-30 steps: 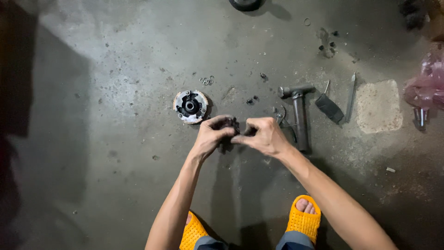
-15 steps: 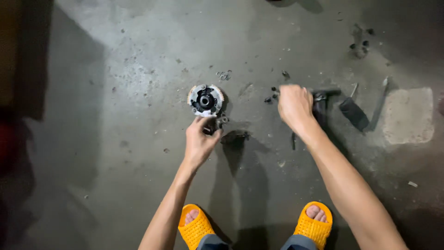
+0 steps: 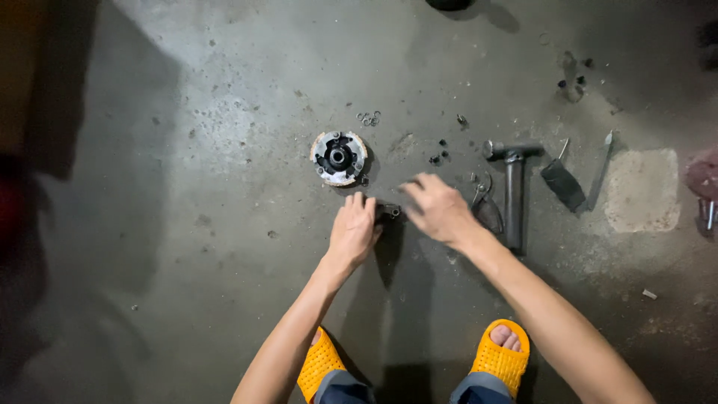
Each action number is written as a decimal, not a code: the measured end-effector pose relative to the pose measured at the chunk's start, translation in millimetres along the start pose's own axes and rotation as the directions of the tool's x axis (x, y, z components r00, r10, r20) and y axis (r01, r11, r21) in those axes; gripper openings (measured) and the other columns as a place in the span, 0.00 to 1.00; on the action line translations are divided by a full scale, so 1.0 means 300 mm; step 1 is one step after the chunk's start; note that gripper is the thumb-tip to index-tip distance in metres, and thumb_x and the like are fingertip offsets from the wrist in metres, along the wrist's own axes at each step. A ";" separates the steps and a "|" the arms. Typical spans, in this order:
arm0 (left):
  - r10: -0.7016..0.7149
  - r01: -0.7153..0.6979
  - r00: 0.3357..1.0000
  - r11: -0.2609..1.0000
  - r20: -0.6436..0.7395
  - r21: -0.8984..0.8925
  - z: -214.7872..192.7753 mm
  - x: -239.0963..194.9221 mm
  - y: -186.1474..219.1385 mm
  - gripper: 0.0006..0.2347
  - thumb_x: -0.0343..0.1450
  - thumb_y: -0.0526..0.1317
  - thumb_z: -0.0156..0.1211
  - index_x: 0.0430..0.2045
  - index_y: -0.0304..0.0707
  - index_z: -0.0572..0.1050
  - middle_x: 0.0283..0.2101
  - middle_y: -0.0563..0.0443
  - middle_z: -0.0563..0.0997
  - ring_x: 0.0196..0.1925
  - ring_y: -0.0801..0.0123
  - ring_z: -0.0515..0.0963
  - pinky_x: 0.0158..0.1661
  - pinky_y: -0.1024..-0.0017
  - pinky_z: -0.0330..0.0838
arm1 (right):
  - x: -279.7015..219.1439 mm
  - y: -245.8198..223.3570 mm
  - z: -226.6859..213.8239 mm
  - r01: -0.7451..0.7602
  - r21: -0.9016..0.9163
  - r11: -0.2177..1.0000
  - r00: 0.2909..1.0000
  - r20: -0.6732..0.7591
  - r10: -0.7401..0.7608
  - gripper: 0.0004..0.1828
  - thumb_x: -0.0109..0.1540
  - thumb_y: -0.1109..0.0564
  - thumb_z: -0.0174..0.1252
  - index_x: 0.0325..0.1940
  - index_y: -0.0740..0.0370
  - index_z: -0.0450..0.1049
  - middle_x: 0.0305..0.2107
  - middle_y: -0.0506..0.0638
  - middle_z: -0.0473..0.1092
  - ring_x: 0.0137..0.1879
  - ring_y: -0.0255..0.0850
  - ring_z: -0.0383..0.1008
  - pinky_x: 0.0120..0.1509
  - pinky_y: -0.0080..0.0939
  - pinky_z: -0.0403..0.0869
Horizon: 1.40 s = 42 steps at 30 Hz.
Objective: The person assembles a mechanical component on the floor, inserting small metal pieces into a circular housing. They use pliers to adjust and secure the parts within the assembly.
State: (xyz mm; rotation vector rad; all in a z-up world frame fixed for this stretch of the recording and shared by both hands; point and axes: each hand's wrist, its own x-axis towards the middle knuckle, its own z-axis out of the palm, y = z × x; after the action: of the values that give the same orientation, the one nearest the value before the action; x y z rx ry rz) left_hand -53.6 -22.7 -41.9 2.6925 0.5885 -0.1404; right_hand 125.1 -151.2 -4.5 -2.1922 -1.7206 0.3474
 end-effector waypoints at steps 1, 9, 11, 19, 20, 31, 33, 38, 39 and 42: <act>0.003 -0.003 1.000 1.000 -0.008 0.002 -0.003 -0.001 0.002 0.22 0.63 0.43 0.71 0.47 0.32 0.70 0.46 0.37 0.72 0.50 0.46 0.74 0.43 0.57 0.76 | 0.002 -0.015 0.019 0.003 -0.005 1.000 1.000 -0.006 -0.003 0.19 0.61 0.56 0.63 0.54 0.63 0.75 0.44 0.60 0.73 0.53 0.55 0.78 0.51 0.51 0.80; 0.036 -0.057 0.994 0.976 -0.102 -0.211 -0.060 -0.067 -0.045 0.22 0.64 0.34 0.67 0.52 0.29 0.70 0.43 0.40 0.72 0.50 0.48 0.75 0.48 0.60 0.75 | 0.028 -0.062 0.130 -0.024 0.031 0.999 0.965 0.264 0.015 0.20 0.62 0.60 0.61 0.57 0.67 0.70 0.41 0.60 0.73 0.50 0.52 0.80 0.51 0.48 0.82; 0.034 -0.054 0.995 0.977 -0.099 -0.206 -0.048 -0.076 -0.053 0.20 0.65 0.36 0.66 0.52 0.32 0.72 0.43 0.41 0.73 0.50 0.49 0.75 0.48 0.60 0.75 | 0.034 -0.109 0.077 -0.020 -0.019 1.000 0.960 0.278 0.024 0.23 0.60 0.57 0.64 0.58 0.66 0.70 0.42 0.60 0.73 0.50 0.54 0.79 0.50 0.50 0.82; 0.085 -0.107 0.992 0.961 -0.093 -0.256 -0.067 -0.086 -0.080 0.26 0.59 0.37 0.71 0.52 0.34 0.72 0.47 0.42 0.73 0.51 0.49 0.74 0.49 0.56 0.76 | 0.075 -0.140 0.224 0.013 -0.294 0.956 0.982 0.183 0.043 0.17 0.55 0.54 0.64 0.45 0.62 0.70 0.34 0.52 0.72 0.43 0.48 0.80 0.40 0.44 0.81; 0.049 -0.074 0.994 0.957 -0.095 -0.282 -0.086 -0.102 -0.085 0.27 0.60 0.37 0.70 0.55 0.33 0.71 0.48 0.40 0.73 0.52 0.46 0.75 0.49 0.54 0.76 | 0.083 -0.151 0.221 0.046 -0.273 0.961 0.978 0.207 0.012 0.17 0.56 0.56 0.61 0.47 0.63 0.71 0.35 0.55 0.72 0.42 0.51 0.80 0.39 0.48 0.81; -0.135 -0.055 0.941 0.843 -0.310 -0.535 -0.217 -0.217 -0.202 0.16 0.65 0.32 0.63 0.48 0.34 0.76 0.49 0.45 0.78 0.43 0.55 0.81 0.43 0.66 0.75 | 0.075 -0.192 0.196 0.120 -0.263 0.957 0.983 0.170 -0.077 0.10 0.52 0.63 0.62 0.35 0.64 0.70 0.30 0.60 0.70 0.24 0.53 0.75 0.26 0.49 0.75; -0.191 0.098 0.973 0.846 -0.127 -0.524 -0.288 -0.208 -0.185 0.16 0.67 0.30 0.62 0.50 0.35 0.76 0.52 0.45 0.78 0.46 0.63 0.84 0.50 0.68 0.82 | 0.051 -0.153 0.122 -0.037 0.043 0.998 0.972 0.232 0.026 0.11 0.52 0.68 0.63 0.37 0.73 0.73 0.30 0.65 0.71 0.26 0.54 0.77 0.30 0.48 0.79; -0.288 0.201 0.951 0.855 -0.116 -0.477 -0.260 -0.083 -0.191 0.14 0.66 0.31 0.64 0.46 0.34 0.79 0.50 0.46 0.80 0.39 0.65 0.85 0.40 0.69 0.81 | 0.008 0.117 -0.129 -0.362 0.160 0.919 0.904 0.302 0.303 0.14 0.54 0.70 0.63 0.44 0.72 0.73 0.34 0.64 0.74 0.34 0.56 0.79 0.40 0.47 0.82; -0.391 0.331 0.919 0.843 -0.060 -0.425 -0.259 -0.047 -0.168 0.14 0.66 0.31 0.67 0.46 0.32 0.79 0.50 0.43 0.80 0.42 0.64 0.86 0.41 0.68 0.85 | 0.007 0.209 -0.169 -0.429 0.153 0.890 0.860 0.371 0.351 0.15 0.58 0.74 0.64 0.48 0.74 0.72 0.37 0.65 0.75 0.34 0.50 0.80 0.41 0.36 0.86; -0.279 -0.021 0.853 0.826 -0.440 -0.563 -0.014 -0.003 -0.303 0.14 0.63 0.26 0.69 0.42 0.29 0.81 0.39 0.40 0.81 0.32 0.64 0.83 0.33 0.74 0.78 | -0.024 0.531 -0.332 -0.474 0.130 0.871 0.869 0.229 0.439 0.12 0.53 0.76 0.50 0.38 0.68 0.70 0.19 0.53 0.69 0.18 0.41 0.66 0.21 0.35 0.73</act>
State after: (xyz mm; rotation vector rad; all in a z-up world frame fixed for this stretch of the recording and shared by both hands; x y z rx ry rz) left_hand -92.5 54.9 -68.8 2.0944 0.8223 0.6385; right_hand 303.6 -203.1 22.4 -2.4724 -1.1644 0.8257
